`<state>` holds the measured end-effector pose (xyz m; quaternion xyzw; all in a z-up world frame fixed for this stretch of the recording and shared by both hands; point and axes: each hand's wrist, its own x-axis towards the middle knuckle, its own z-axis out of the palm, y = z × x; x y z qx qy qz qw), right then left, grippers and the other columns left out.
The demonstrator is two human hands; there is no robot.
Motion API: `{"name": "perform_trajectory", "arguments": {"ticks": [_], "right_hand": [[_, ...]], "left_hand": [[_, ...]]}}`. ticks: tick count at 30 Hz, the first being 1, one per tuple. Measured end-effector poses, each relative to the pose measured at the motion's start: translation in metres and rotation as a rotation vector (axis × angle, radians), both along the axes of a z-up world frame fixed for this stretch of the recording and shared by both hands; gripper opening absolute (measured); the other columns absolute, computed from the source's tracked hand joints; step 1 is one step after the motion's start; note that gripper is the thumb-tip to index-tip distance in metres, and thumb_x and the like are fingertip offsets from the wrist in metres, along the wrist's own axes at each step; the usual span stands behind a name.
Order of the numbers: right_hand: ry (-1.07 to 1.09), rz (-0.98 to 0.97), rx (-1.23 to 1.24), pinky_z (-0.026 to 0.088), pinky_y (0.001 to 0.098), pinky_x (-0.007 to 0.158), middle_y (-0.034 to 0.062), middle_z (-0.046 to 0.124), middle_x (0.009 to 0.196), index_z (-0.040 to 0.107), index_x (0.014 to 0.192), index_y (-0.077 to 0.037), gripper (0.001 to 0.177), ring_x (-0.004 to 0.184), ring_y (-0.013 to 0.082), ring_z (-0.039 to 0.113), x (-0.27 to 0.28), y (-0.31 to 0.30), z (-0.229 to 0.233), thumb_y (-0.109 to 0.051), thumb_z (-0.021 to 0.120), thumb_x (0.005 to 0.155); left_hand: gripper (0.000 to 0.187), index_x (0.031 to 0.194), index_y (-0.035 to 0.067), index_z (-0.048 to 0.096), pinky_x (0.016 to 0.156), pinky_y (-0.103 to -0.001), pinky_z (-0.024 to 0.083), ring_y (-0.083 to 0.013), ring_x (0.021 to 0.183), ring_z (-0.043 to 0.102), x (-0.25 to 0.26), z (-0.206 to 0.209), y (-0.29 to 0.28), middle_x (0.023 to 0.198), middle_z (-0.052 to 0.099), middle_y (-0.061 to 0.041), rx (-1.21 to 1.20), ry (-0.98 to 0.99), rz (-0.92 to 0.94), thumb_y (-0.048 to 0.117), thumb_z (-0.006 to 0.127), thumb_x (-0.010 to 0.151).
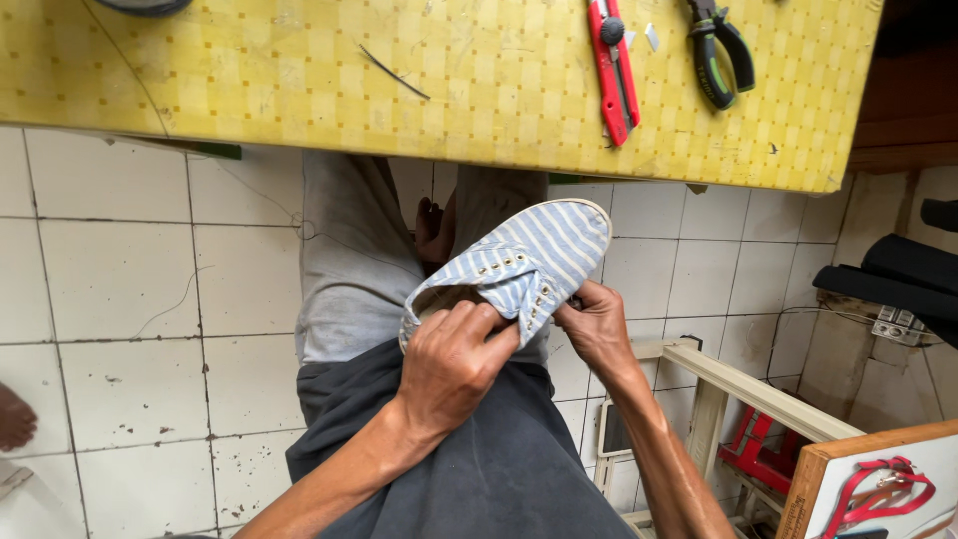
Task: The person is sitting on the floor, holding a blue and white striped canvas shoe on their lap. They use a needle and thread to sew the sole to the upper part of the shoe, repeatedly pulling the thread through the material.
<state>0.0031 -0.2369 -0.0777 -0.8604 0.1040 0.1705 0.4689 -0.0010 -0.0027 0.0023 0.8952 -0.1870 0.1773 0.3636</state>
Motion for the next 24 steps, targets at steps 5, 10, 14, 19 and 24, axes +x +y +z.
{"name": "perform_trajectory", "arguments": {"ticks": [5, 10, 14, 19, 24], "right_hand": [[0.084, -0.392, 0.441, 0.04, 0.0214, 0.038, 0.0, 0.051, 0.046, 0.067, 0.067, -0.009, 0.017, 0.037, 0.0048, 0.043, -0.001, 0.067, 0.045, -0.005, 0.076, 0.081], [-0.037, -0.536, 0.352, 0.036, 0.0185, 0.039, 0.0025, 0.048, 0.051, 0.063, 0.083, -0.005, 0.009, 0.042, 0.0073, 0.045, -0.012, 0.04, 0.02, -0.007, 0.068, 0.089], [-0.248, -0.557, 0.175, 0.037, 0.0187, 0.039, 0.0029, 0.049, 0.057, 0.068, 0.092, -0.002, 0.003, 0.044, 0.0065, 0.046, 0.003, 0.03, 0.03, -0.005, 0.068, 0.092], [-0.283, -0.669, 0.146, 0.033, 0.017, 0.039, 0.0033, 0.047, 0.055, 0.065, 0.095, -0.005, 0.004, 0.043, 0.0079, 0.046, 0.014, -0.003, 0.019, -0.009, 0.065, 0.094], [-0.102, -0.886, 0.2, 0.037, 0.0147, 0.041, -0.0013, 0.048, 0.061, 0.062, 0.097, -0.013, 0.009, 0.049, 0.0055, 0.049, -0.008, -0.063, 0.001, -0.019, 0.068, 0.094]], "left_hand": [[0.022, 0.081, 0.021, 0.069, 0.056, -0.029, 0.045, -0.0185, 0.063, 0.05, -0.004, 0.002, -0.006, 0.074, 0.048, 0.0, -0.103, -0.025, 0.034, 0.013, 0.055, 0.096], [0.004, 0.08, 0.011, 0.07, 0.066, -0.033, 0.052, -0.0243, 0.076, 0.064, -0.002, -0.008, 0.001, 0.078, 0.062, -0.007, -0.597, 0.416, 0.033, 0.012, 0.073, 0.082], [0.019, 0.092, 0.0, 0.074, 0.062, -0.024, 0.053, -0.0081, 0.072, 0.061, 0.004, -0.015, 0.01, 0.077, 0.074, -0.007, -1.239, 1.147, 0.201, 0.006, 0.08, 0.075], [0.023, 0.099, 0.001, 0.071, 0.062, -0.024, 0.055, -0.0086, 0.072, 0.065, 0.004, -0.051, 0.017, 0.083, 0.074, -0.008, -1.369, 1.246, 0.298, 0.006, 0.079, 0.078], [0.02, 0.098, 0.002, 0.072, 0.061, -0.022, 0.055, -0.0081, 0.071, 0.066, 0.005, -0.066, 0.032, 0.081, 0.074, -0.008, -1.367, 1.276, 0.303, 0.008, 0.078, 0.08]]}}
